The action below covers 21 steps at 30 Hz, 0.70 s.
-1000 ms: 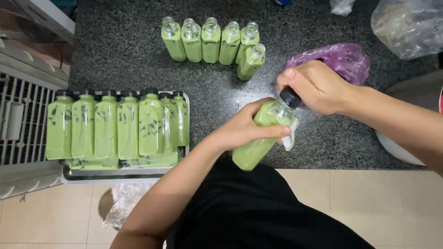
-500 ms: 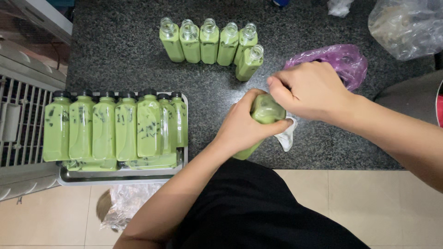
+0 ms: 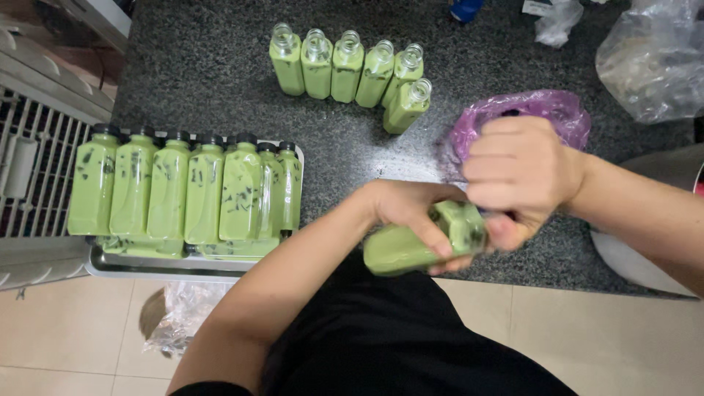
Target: The person wipes the exterior of plastic bottles containing green liquid, reaches into a bag to retrieve black caps, and screws the caps onto the bottles by hand.
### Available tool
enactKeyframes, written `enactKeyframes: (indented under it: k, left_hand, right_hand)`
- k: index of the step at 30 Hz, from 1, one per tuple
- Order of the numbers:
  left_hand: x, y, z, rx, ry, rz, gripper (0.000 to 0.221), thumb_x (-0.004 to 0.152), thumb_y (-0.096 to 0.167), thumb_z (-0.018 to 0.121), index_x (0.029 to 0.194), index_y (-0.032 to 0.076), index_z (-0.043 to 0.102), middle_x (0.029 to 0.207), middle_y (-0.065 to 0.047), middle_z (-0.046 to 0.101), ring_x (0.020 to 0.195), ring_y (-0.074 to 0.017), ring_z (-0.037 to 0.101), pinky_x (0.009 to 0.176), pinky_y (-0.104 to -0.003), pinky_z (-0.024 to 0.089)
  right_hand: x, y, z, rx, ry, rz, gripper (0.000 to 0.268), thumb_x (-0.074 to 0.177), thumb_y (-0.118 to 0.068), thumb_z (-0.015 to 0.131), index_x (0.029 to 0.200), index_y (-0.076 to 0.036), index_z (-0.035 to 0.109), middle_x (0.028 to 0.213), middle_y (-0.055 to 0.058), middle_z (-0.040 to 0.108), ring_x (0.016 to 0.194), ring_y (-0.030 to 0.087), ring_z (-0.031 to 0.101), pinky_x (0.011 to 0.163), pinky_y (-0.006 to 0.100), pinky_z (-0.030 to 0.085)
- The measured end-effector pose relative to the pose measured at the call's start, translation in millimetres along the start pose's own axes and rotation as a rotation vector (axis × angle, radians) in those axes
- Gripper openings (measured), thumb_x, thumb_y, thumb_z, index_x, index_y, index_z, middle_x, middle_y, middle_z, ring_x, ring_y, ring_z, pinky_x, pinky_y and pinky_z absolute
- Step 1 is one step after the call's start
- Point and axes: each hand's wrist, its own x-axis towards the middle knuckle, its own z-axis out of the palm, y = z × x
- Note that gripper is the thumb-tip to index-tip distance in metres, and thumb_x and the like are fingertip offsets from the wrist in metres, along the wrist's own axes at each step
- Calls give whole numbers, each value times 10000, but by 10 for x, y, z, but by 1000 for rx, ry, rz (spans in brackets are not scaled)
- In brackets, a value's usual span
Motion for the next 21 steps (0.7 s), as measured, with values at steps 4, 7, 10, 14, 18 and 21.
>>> enactKeyframes:
  k: [4, 7, 10, 14, 18, 21]
  left_hand:
    - [140, 9, 21, -153, -178, 134, 633, 822, 303, 907, 1266, -36, 610, 992, -155, 694, 825, -253, 697, 699, -383, 600]
    - [149, 9, 44, -179, -101, 183, 702, 791, 305, 916, 1289, -74, 597, 974, -186, 681, 815, -267, 694, 704, -393, 602]
    - [78, -11, 79, -331, -122, 176, 731, 779, 307, 929, 1281, -99, 586, 914, -203, 662, 836, -269, 678, 680, -395, 585]
    - [211, -123, 157, -463, -295, 166, 692, 775, 313, 912, 1236, -92, 591, 886, -186, 653, 823, -259, 677, 649, -395, 581]
    - [238, -156, 172, -450, -281, 213, 677, 797, 304, 903, 1276, -70, 606, 917, -188, 672, 878, -287, 706, 647, -410, 599]
    - [60, -31, 55, -103, -5, 219, 696, 812, 330, 905, 1312, -49, 604, 1072, -182, 695, 965, -270, 725, 829, -430, 644]
  right_hand:
    - [128, 50, -219, -183, -21, -296, 314, 871, -311, 464, 702, -80, 592, 726, 59, 569, 610, 228, 581, 557, 333, 479]
    - [106, 115, -309, -176, -149, -233, 297, 907, -321, 510, 729, -111, 622, 715, 39, 591, 580, 214, 579, 518, 351, 462]
    - [56, 105, -306, -180, -119, -193, 337, 920, -336, 499, 810, -64, 665, 777, 81, 626, 654, 257, 623, 599, 374, 502]
    - [18, 72, -265, -215, -77, -307, 323, 945, -310, 488, 843, -62, 668, 826, 89, 659, 696, 264, 644, 653, 364, 529]
    - [-117, 163, -252, -268, -76, -400, 312, 1002, -351, 502, 947, -86, 657, 892, 76, 664, 737, 271, 645, 667, 389, 541]
    - [-227, 242, -169, -130, -116, -161, 358, 1004, -433, 572, 1066, -90, 655, 978, 89, 669, 816, 277, 660, 708, 400, 535]
